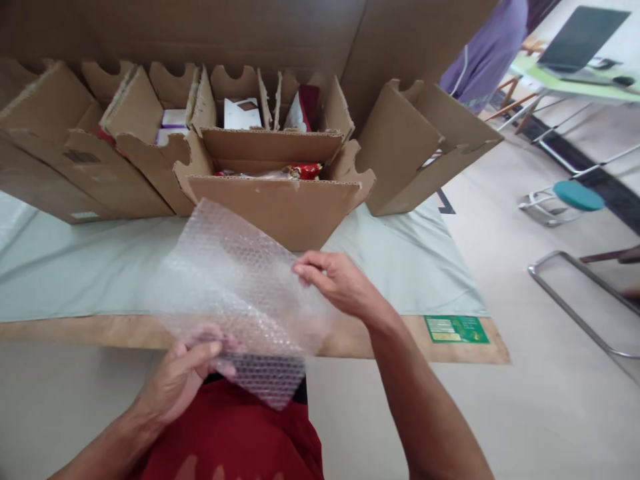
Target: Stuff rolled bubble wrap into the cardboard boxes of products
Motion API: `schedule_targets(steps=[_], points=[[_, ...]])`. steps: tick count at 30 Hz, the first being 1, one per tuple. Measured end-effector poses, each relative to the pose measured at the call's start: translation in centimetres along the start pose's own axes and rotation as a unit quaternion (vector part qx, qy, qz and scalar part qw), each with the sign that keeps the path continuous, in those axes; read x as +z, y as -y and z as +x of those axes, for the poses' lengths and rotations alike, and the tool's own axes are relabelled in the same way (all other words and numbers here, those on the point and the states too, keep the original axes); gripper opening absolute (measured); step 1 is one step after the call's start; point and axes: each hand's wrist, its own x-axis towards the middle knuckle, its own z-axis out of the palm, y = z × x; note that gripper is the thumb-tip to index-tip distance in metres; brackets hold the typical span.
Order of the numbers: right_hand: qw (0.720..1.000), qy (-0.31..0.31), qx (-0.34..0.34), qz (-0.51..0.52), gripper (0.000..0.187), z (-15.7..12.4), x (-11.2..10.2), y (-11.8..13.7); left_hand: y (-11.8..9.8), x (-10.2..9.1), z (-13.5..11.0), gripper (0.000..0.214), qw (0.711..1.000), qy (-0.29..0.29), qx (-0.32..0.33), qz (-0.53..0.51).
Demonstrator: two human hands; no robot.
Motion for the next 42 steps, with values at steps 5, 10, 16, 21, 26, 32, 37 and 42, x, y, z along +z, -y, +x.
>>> schedule_targets(steps=[5,10,16,21,26,32,37,42], points=[[0.974,-0.011,0.015,-0.226,0.021,2.7,-0.4,-2.2,2.3,-0.9,-1.5,0.051,0.968,0.140,-0.126,0.163],[0.926,-0.232,-0.007,-0.299,0.023,-1.7,0.9,-3.1,-1.7,-4.2,-3.3,0.042,0.906,0.217,-0.124,0.342],[0.949,-0.204,-0.062,-0.235,0.025,-4.9,4.7,-1.7,-4.7,0.4,0.7,0.036,0.785,0.121,0.300,0.528],[0.956,-0.048,-0.065,-0.281,0.043,-3.3,8.0,-2.5,-1.2,2.7,7.0,0.064,0.576,0.111,0.426,0.689],[0.915,-0.149,0.029,-0.373,0.043,-8.7,5.0,-7.1,-1.2,-1.7,7.1,0.065,0.495,0.090,0.419,0.756],[0.920,-0.194,-0.006,-0.341,0.052,-17.4,3.4,-6.9,-3.1,-4.9,3.3,0.083,0.480,0.155,0.430,0.749],[0.938,-0.104,-0.035,-0.330,0.047,-17.3,4.8,-5.6,-3.1,-5.6,2.7,0.078,0.439,0.171,0.436,0.767],[0.941,-0.117,-0.078,-0.307,0.028,-16.3,4.3,-6.1,-2.8,-5.8,3.3,0.064,0.441,0.163,0.464,0.751]])
